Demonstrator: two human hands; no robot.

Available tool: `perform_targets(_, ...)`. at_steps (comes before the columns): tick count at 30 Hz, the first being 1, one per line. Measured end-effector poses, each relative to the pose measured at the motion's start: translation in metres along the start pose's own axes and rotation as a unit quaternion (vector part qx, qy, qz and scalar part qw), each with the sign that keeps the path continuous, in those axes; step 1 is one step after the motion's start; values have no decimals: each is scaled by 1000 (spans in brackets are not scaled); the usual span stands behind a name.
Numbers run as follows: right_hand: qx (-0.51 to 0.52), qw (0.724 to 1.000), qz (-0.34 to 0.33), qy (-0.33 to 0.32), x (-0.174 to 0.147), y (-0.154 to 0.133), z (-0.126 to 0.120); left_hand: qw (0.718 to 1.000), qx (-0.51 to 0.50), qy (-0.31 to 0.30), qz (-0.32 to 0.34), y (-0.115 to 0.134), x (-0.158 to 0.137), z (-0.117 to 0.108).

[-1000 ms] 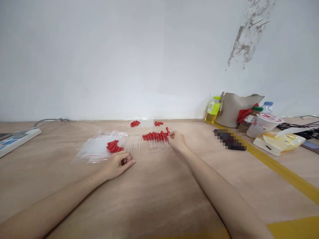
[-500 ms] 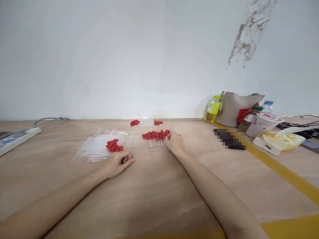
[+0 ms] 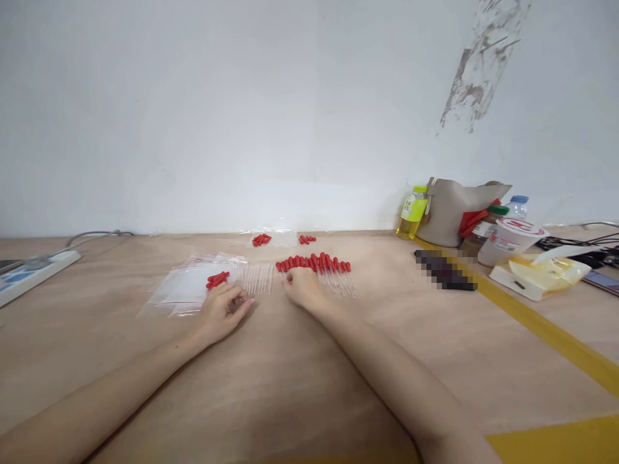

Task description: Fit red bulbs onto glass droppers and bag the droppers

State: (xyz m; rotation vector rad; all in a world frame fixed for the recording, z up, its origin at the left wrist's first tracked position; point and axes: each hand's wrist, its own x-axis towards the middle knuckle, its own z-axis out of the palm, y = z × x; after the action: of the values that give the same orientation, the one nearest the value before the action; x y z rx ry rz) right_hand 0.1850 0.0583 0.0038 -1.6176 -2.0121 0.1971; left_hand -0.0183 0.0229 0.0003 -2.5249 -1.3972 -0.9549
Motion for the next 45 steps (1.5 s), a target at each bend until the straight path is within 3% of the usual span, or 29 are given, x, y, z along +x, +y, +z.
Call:
perform_targets(6, -12, 997, 66, -43, 25, -33, 29, 974, 76, 121, -177, -57, 18, -22)
perform_targets(10, -17, 994, 89, -64, 34, -37, 33, 960, 44, 31, -276, -95, 21, -29)
perform_targets(13, -19, 993, 95, -72, 34, -40, 32, 954, 21, -23, -297, -109, 19, -26)
perform_targets(20, -11, 995, 75, -68, 16, -36, 18, 955, 29, -50, -292, -112, 18, -18)
perform_targets(25, 33, 999, -35, -18, -12, -12, 2, 949, 19, -30, -312, -111, 18, -17)
perform_targets(27, 63, 994, -87, 30, -25, 1, -3, 945, 3, 10, -326, -111, 19, -19)
perform_targets(29, 71, 987, -127, 73, -38, 14, -7, 940, -28, 87, -328, -107, 22, -21)
perform_targets(32, 50, 981, -170, 83, -53, 32, -10, 938, -102, 171, -283, -87, 24, -22)
perform_targets(34, 35, 981, -180, 70, -61, 39, -11, 955, -146, 126, -225, -63, 22, -20)
perform_targets(37, 37, 982, -170, 68, -67, 43, -14, 975, -189, -32, -114, -22, 12, -14)
perform_targets(39, 41, 984, -159, 64, -69, 40, -17, 977, -178, -99, -67, 2, 4, -10)
perform_targets(41, 37, 986, -154, 54, -71, 35, -20, 976, -171, -129, -32, 18, -3, -6)
perform_targets(45, 22, 985, -170, 34, -74, 26, -22, 983, -148, -111, -18, 24, -8, 3)
